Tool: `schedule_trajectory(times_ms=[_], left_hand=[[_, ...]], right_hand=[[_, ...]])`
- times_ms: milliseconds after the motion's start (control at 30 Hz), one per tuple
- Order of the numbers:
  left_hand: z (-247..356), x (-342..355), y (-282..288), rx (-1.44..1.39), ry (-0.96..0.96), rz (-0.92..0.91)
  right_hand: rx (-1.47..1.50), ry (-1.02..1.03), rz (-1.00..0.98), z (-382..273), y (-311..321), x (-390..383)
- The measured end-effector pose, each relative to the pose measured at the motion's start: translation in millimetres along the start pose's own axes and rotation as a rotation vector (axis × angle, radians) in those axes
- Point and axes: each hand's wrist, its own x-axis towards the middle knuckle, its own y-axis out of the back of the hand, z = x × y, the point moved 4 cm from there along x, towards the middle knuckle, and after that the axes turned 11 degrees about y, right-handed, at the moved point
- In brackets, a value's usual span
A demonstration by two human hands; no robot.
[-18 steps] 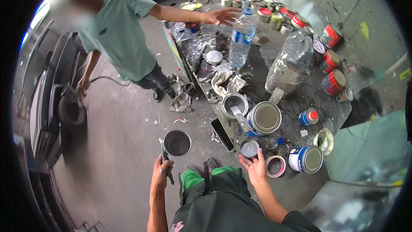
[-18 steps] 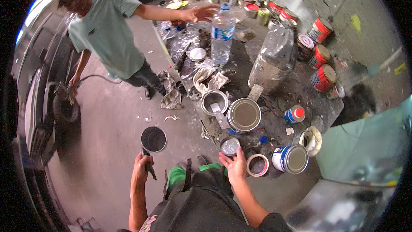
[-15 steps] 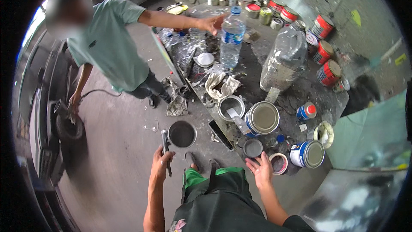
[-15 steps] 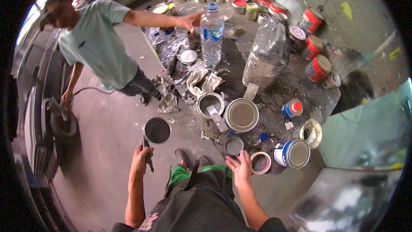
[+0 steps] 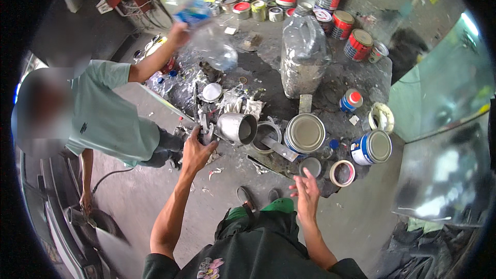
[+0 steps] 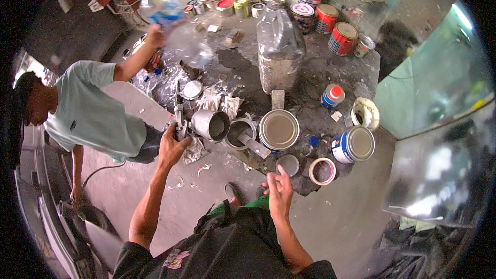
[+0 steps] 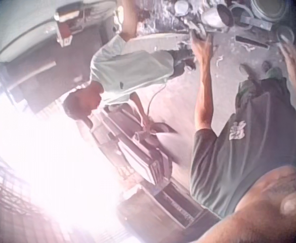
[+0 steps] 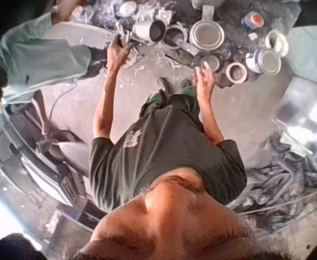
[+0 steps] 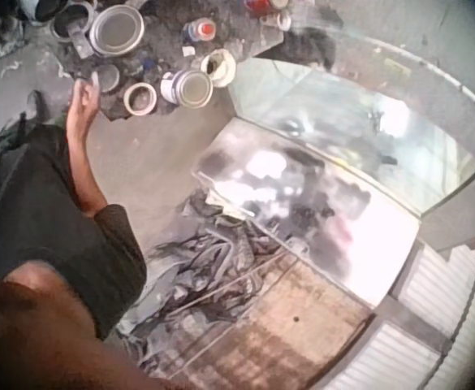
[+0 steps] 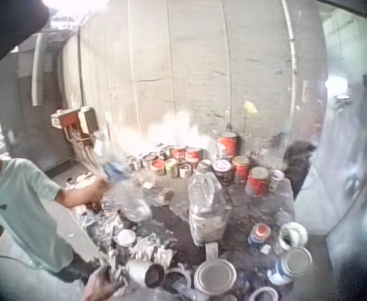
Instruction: The person opens a paint can, pours paint into a spray gun cup, and adds water from a bottle. They then walk into a paint booth and approach a car covered with protective sheeting.
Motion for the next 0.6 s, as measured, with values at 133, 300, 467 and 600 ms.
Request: schedule_trajectory(times_ms=[133, 300, 467, 600], left_hand=[[19, 9, 1, 0.157, -0.061, 0.038], [37, 11, -1, 0.252, -0.126, 0.047], [47, 9, -3, 0.330, -0.252, 0.117], [58, 4, 1, 0.391, -0.332, 0.165]], right_hand=[[0.011, 0.013, -0.035, 8, -23, 6], [0.053, 0.013, -0.051, 10, -32, 11], [0.043, 0.000, -0.030, 17, -33, 17], [0.057, 0.009, -0.004, 27, -45, 34]])
